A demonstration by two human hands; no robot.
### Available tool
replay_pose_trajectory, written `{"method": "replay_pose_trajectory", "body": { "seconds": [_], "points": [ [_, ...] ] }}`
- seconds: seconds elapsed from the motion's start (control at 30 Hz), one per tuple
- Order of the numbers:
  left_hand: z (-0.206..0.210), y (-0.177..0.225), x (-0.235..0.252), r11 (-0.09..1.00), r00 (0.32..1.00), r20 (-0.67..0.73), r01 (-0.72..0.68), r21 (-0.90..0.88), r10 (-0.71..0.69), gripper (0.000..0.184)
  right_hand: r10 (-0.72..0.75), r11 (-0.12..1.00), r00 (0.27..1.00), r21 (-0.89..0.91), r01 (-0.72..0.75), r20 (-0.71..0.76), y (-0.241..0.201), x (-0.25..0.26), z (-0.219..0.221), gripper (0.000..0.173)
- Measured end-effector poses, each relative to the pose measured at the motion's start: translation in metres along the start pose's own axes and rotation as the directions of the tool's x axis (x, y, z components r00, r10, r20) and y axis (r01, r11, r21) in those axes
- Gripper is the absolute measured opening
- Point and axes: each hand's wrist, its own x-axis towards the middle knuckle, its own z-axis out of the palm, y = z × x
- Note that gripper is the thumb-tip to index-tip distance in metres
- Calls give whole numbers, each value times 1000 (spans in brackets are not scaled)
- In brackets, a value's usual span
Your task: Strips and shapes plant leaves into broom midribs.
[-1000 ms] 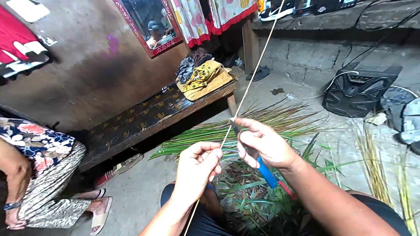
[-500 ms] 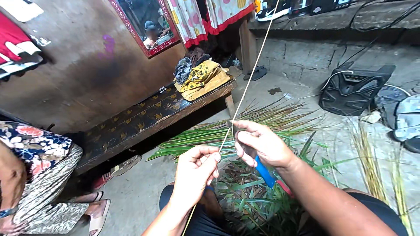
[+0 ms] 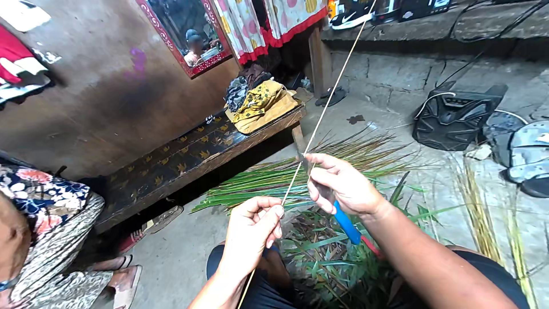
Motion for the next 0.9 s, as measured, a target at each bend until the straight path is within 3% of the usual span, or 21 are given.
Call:
{"method": "replay_pose_trajectory", "body": {
  "seconds": [0.73, 0.9],
  "points": [
    [-16, -14, -29, 1000, 999, 46, 16, 9, -17, 12, -96, 995, 980, -9, 96, -174, -22, 0, -22, 37],
    [-16, -15, -24, 1000, 999, 37, 13, -9, -12, 11, 48, 999, 999, -20, -48, -1, -16, -6, -14, 39]
  ]
}}
